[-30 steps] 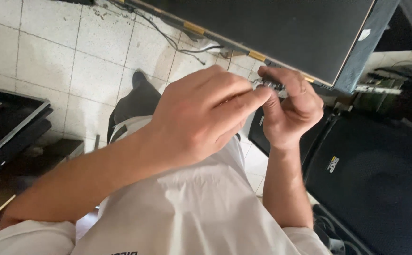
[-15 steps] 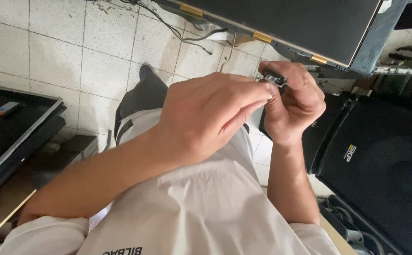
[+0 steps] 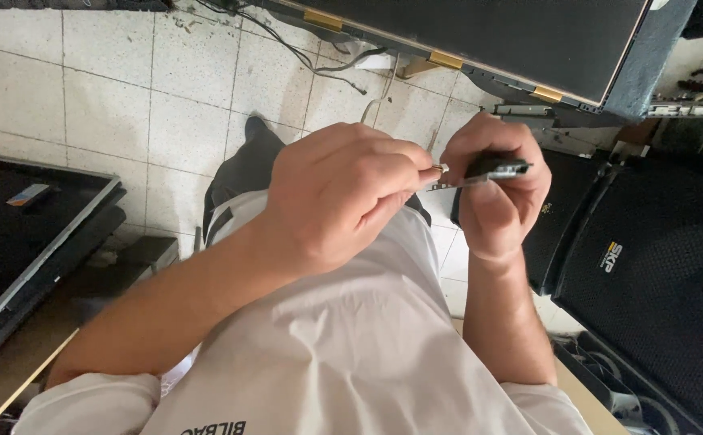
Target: Assembling a metal bracket by inserting and tightening small screws using a screwdriver.
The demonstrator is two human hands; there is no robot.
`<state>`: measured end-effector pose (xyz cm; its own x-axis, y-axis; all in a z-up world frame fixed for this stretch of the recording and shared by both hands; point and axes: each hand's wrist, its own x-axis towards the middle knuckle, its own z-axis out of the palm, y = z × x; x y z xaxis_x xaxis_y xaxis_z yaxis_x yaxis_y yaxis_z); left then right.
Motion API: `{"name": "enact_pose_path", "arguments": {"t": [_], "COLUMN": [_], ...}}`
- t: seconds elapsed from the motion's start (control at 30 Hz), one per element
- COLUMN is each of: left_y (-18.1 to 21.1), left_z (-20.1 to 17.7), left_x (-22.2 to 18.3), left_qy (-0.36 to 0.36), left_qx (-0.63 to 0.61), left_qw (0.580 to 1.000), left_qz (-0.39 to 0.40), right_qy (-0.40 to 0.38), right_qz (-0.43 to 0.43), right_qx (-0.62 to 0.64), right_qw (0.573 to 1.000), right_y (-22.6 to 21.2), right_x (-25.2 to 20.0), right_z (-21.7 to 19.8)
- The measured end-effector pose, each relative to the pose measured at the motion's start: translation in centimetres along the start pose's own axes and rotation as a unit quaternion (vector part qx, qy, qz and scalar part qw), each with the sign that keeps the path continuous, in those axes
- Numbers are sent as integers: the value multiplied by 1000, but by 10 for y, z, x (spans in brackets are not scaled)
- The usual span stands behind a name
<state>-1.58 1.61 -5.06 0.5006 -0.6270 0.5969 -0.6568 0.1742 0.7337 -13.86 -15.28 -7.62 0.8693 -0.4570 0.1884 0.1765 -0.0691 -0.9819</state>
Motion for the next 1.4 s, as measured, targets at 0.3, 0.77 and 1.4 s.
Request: {"name": "enact_pose_path", "arguments": {"t": [0.3,0.77,1.4], "left_y": [2,-5,-9], "left_z": [-2,-19,0], "left_x": [-7,2,7], "left_qy": [-15,-49,-4], "left_qx": [2,-46,129], "left_qw": [990,981,989], "left_qz": [-142,-183,74], "right_qy": [-39,-15,-76], "right_qz": [17,-77,-120], "right_qx": [-63,-154,-332], "right_qw": [997,985,933], "right_y": [-10,-6,19], "right_x": [0,12,21], "right_z": [2,1,-2]}}
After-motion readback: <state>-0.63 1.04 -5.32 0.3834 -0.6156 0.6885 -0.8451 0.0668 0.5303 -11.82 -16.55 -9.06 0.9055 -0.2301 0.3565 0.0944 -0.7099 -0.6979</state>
